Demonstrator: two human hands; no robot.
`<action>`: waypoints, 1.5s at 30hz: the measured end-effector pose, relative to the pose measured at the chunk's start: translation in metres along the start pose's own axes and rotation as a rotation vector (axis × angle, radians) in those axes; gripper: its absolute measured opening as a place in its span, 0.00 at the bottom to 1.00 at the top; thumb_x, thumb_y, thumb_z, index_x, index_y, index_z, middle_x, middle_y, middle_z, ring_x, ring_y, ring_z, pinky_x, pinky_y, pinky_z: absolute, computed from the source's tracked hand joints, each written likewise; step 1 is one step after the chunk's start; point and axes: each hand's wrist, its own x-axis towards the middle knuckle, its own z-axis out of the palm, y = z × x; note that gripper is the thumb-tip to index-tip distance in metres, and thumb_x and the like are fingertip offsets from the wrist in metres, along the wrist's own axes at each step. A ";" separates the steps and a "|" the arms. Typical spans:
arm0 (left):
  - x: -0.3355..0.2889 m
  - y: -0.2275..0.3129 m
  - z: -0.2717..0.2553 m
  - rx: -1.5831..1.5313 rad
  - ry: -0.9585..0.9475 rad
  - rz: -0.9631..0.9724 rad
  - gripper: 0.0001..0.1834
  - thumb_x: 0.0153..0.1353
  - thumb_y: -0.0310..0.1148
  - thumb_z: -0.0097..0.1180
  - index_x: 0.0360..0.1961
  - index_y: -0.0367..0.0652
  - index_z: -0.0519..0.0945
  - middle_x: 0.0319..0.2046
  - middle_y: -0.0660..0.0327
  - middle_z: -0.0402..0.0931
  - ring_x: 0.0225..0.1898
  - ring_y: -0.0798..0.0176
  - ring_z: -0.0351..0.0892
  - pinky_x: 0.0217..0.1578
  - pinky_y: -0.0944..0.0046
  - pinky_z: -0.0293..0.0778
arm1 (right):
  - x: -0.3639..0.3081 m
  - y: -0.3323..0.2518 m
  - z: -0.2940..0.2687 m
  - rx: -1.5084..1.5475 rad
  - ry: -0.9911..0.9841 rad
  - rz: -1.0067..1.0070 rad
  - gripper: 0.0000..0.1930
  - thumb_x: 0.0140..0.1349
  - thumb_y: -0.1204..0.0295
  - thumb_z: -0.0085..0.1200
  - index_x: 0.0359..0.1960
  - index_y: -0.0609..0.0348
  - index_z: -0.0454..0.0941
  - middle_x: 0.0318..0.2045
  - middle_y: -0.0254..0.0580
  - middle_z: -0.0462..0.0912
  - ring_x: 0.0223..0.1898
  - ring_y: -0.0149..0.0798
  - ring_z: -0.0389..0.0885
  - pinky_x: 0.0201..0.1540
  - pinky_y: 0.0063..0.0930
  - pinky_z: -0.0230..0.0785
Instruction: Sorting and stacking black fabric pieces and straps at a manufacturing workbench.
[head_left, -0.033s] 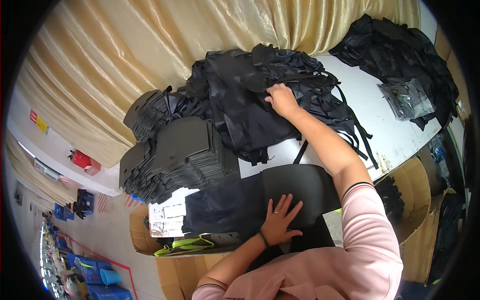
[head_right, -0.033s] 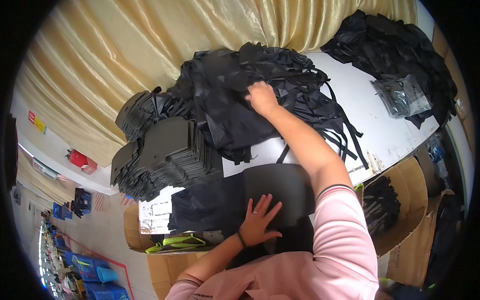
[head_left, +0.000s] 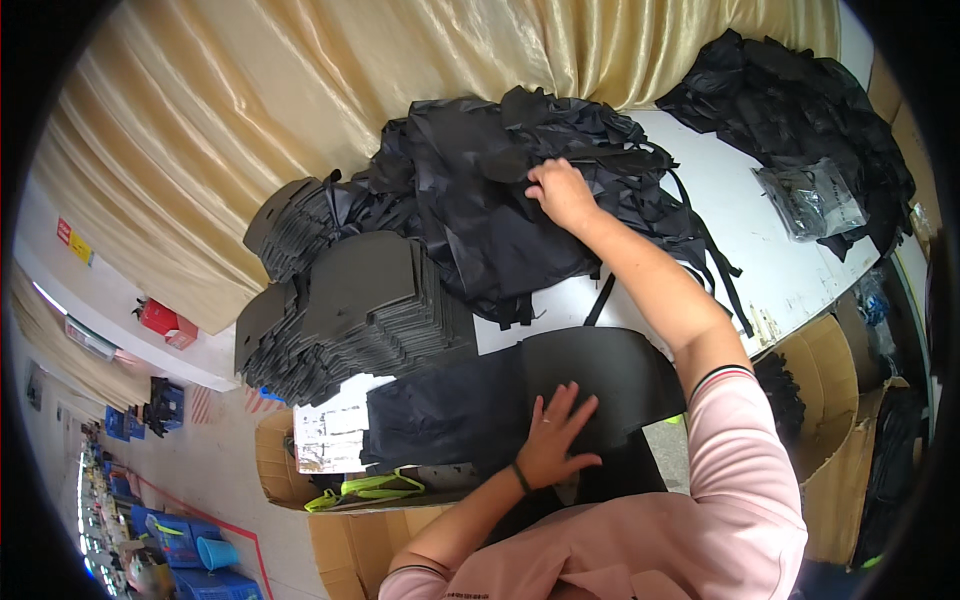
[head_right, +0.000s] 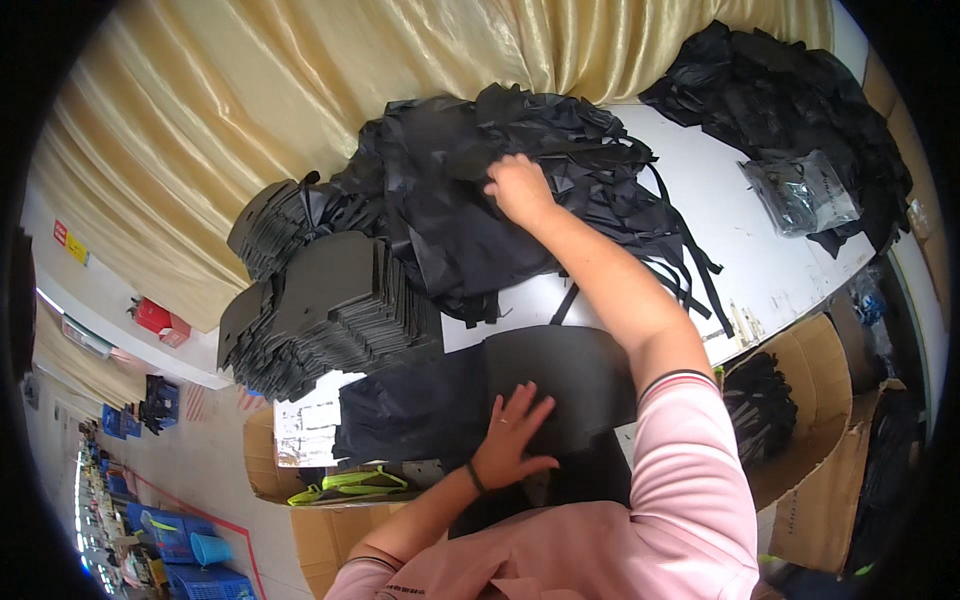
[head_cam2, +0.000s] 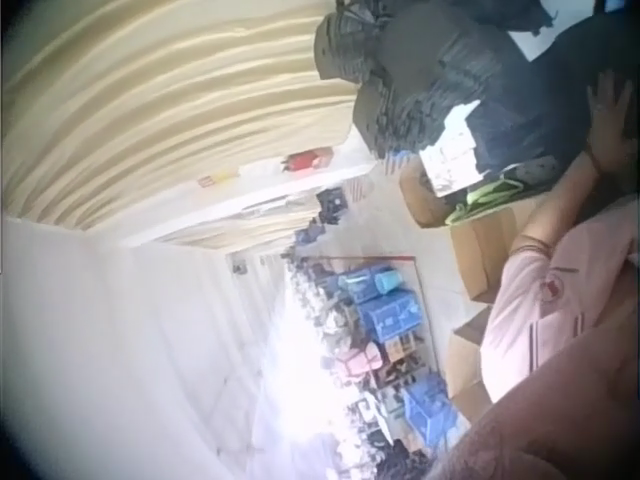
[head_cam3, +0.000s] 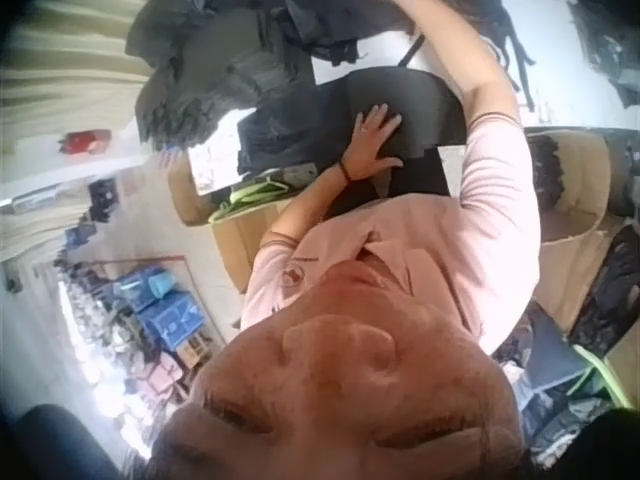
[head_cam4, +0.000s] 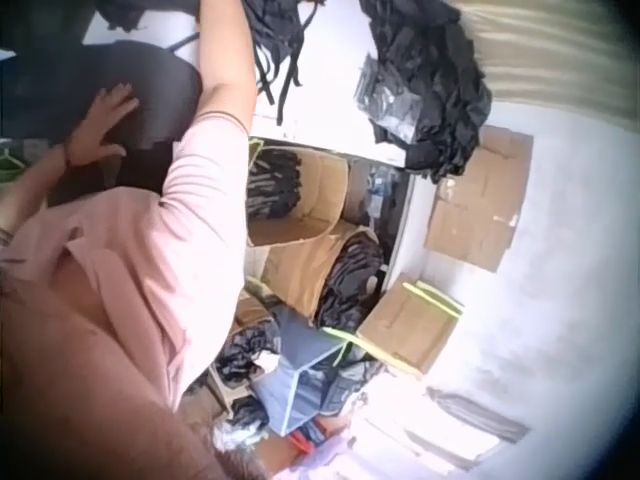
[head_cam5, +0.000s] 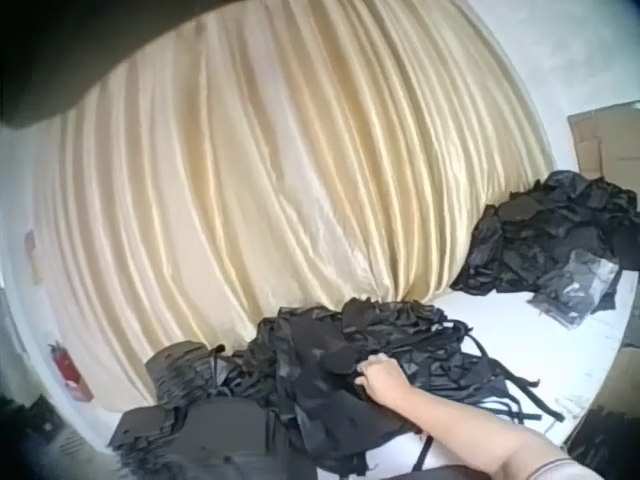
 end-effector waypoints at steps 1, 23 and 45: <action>0.004 -0.004 -0.008 -0.212 0.109 -0.010 0.48 0.51 0.47 0.66 0.69 0.48 0.55 0.69 0.47 0.49 0.70 0.44 0.48 0.66 0.40 0.47 | 0.010 -0.008 -0.022 -0.014 -0.024 -0.020 0.08 0.52 0.75 0.59 0.35 0.60 0.80 0.33 0.47 0.79 0.41 0.51 0.77 0.43 0.40 0.71; 0.021 -0.048 -0.050 -0.771 0.380 -0.259 0.11 0.62 0.26 0.57 0.46 0.37 0.76 0.38 0.63 0.76 0.35 0.74 0.77 0.39 0.73 0.72 | -0.027 0.026 0.023 -0.451 -0.527 0.119 0.20 0.58 0.62 0.56 0.50 0.59 0.78 0.61 0.45 0.66 0.67 0.46 0.57 0.64 0.63 0.49; 0.046 -0.064 -0.061 -0.901 0.275 -0.217 0.12 0.64 0.25 0.54 0.49 0.39 0.74 0.36 0.67 0.76 0.37 0.76 0.74 0.40 0.75 0.70 | 0.025 -0.008 -0.053 -0.084 -0.394 0.045 0.11 0.56 0.66 0.59 0.37 0.58 0.81 0.42 0.47 0.80 0.48 0.47 0.77 0.50 0.44 0.68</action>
